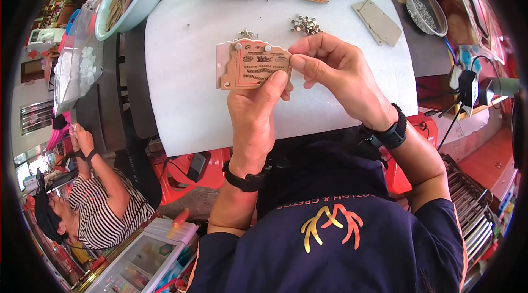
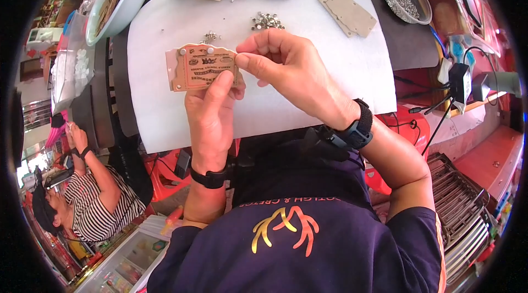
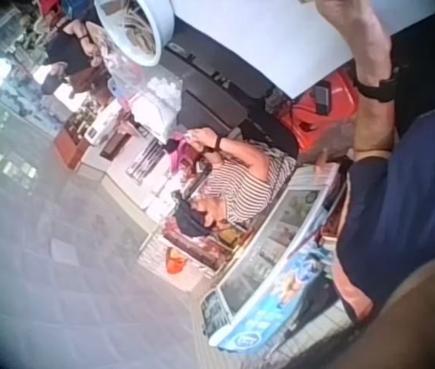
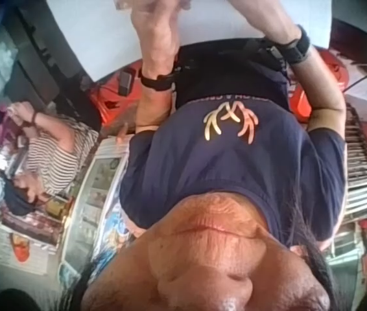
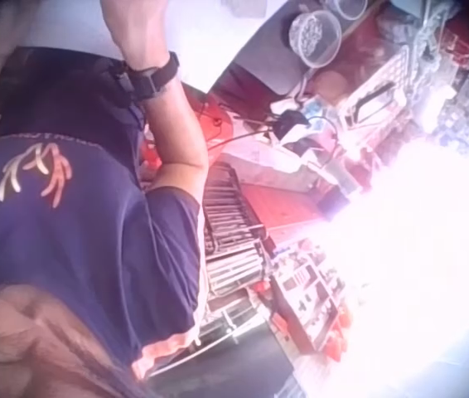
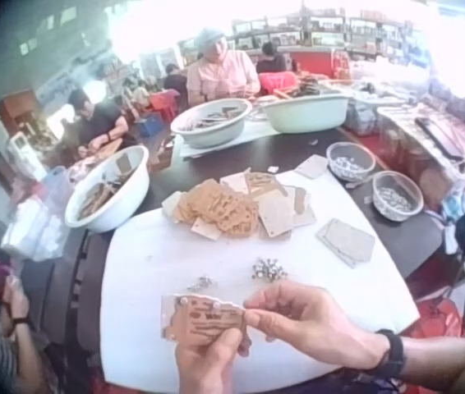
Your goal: Assembling small metal components onto cardboard shoe tags by hand.
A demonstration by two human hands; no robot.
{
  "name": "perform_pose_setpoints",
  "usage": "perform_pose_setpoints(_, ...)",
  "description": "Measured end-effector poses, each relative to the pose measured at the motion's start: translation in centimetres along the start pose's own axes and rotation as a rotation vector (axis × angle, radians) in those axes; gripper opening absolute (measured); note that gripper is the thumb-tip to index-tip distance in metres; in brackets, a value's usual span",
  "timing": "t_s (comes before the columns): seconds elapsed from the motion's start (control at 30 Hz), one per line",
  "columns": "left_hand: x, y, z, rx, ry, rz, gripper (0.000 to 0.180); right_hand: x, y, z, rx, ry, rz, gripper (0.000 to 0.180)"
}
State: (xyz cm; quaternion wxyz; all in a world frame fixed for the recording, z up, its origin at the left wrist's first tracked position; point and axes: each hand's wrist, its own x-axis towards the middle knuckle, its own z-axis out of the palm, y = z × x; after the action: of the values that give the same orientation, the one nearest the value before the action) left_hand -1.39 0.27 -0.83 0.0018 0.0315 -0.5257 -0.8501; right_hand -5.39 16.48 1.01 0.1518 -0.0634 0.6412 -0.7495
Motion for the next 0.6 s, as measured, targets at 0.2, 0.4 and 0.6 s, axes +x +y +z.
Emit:
perform_pose_setpoints(0.2, 0.2, 0.0, -0.8, -0.031, -0.079, -0.078, 0.020, -0.2, -0.3, 0.3, 0.111, -0.066, 0.081, 0.025)
perform_pose_setpoints(0.4, 0.6, 0.3, -0.5, 0.066, -0.090, -0.118, 0.020, -0.1, 0.4, -0.3, 0.139, -0.046, 0.142, 0.027)
perform_pose_setpoints(0.6, 0.3, 0.7, -0.6, 0.075, -0.091, -0.140, 0.018, -0.6, 0.0, -0.7, 0.063, -0.076, 0.146, 0.026)
